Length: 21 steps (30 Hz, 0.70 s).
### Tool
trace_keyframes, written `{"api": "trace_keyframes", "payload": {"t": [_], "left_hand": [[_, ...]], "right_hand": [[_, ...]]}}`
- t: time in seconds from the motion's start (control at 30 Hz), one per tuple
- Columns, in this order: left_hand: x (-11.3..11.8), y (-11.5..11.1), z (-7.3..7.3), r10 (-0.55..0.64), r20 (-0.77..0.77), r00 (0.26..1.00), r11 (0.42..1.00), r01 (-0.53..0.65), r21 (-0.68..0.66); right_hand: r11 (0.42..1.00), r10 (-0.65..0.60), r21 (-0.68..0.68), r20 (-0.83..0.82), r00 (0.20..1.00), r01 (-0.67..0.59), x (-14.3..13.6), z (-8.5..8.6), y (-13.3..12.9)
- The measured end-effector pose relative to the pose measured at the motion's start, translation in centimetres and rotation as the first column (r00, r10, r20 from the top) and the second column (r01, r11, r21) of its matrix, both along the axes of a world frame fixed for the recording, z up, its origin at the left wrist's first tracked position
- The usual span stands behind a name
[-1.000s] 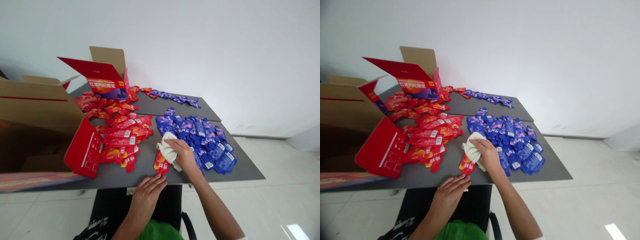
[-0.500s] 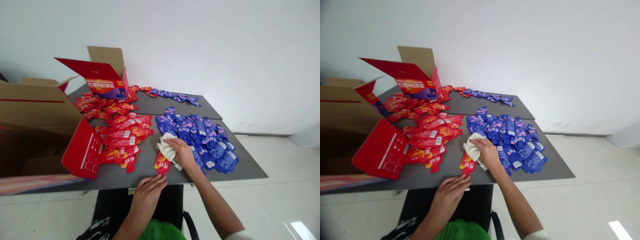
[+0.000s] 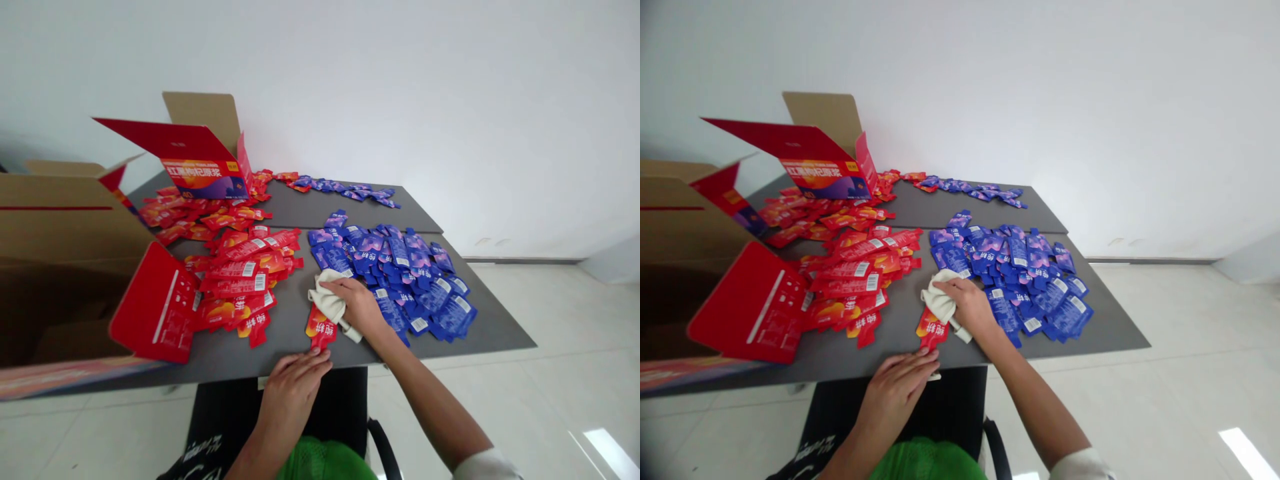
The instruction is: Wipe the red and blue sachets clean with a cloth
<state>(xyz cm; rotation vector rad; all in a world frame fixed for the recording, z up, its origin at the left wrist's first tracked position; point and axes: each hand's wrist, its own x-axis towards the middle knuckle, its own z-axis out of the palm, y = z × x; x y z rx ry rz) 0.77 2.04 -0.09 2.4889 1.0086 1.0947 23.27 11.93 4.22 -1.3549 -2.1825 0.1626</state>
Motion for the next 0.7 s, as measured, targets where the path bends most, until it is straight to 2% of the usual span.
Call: {"api": "trace_keyframes", "payload": {"t": [0.07, 0.13, 0.2, 0.27, 0.33, 0.4, 0.47, 0.57, 0.63, 0.7], "left_hand": [[0.1, 0.0, -0.1, 0.006, 0.009, 1.0, 1.0, -0.006, 0.005], [0.2, -0.1, -0.1, 0.011, 0.019, 1.0, 1.0, -0.011, 0.008], [0.3, -0.1, 0.0, 0.018, 0.024, 1.0, 1.0, -0.019, 0.002], [0.3, -0.1, 0.2, 0.04, 0.018, 0.999, 0.999, -0.039, -0.018], [0.2, 0.0, 0.2, 0.055, 0.007, 0.998, 0.998, -0.054, -0.039], [0.2, 0.1, 0.2, 0.042, 0.006, 0.999, 0.998, -0.041, -0.039], [0.2, 0.1, 0.1, 0.016, 0.011, 1.0, 1.0, -0.016, -0.024], [0.2, 0.1, -0.1, 0.01, 0.009, 1.0, 1.0, -0.01, -0.006], [0.1, 0.0, 0.0, 0.008, 0.002, 1.0, 1.0, -0.008, -0.006], [0.0, 0.1, 0.5, -0.009, -0.002, 1.0, 1.0, 0.009, -0.026]], "right_hand": [[0.999, -0.034, 0.022, 0.001, 0.999, 0.034, 0.2, 0.9, 0.1], [0.998, -0.033, 0.049, -0.029, 0.999, 0.034, -0.1, 1.7, -1.4], [0.999, 0.029, 0.047, -0.064, 0.998, -0.026, -0.9, 2.2, -3.8], [0.991, 0.126, -0.026, -0.051, 0.991, -0.127, -1.7, 2.1, -5.9], [0.977, 0.179, -0.114, -0.035, 0.983, -0.182, -2.3, 1.5, -6.7], [0.978, 0.152, -0.138, -0.034, 0.988, -0.155, -2.3, 0.7, -5.8], [0.993, 0.068, -0.091, -0.034, 0.997, -0.071, -1.9, 0.1, -3.7], [0.999, -0.037, -0.003, -0.037, 0.999, 0.037, -0.7, 0.3, -1.0], [0.996, -0.079, 0.045, -0.076, 0.994, 0.082, -0.1, 0.9, -0.7], [0.985, -0.117, 0.101, -0.183, 0.976, 0.137, 0.4, 1.4, -1.9]]}}
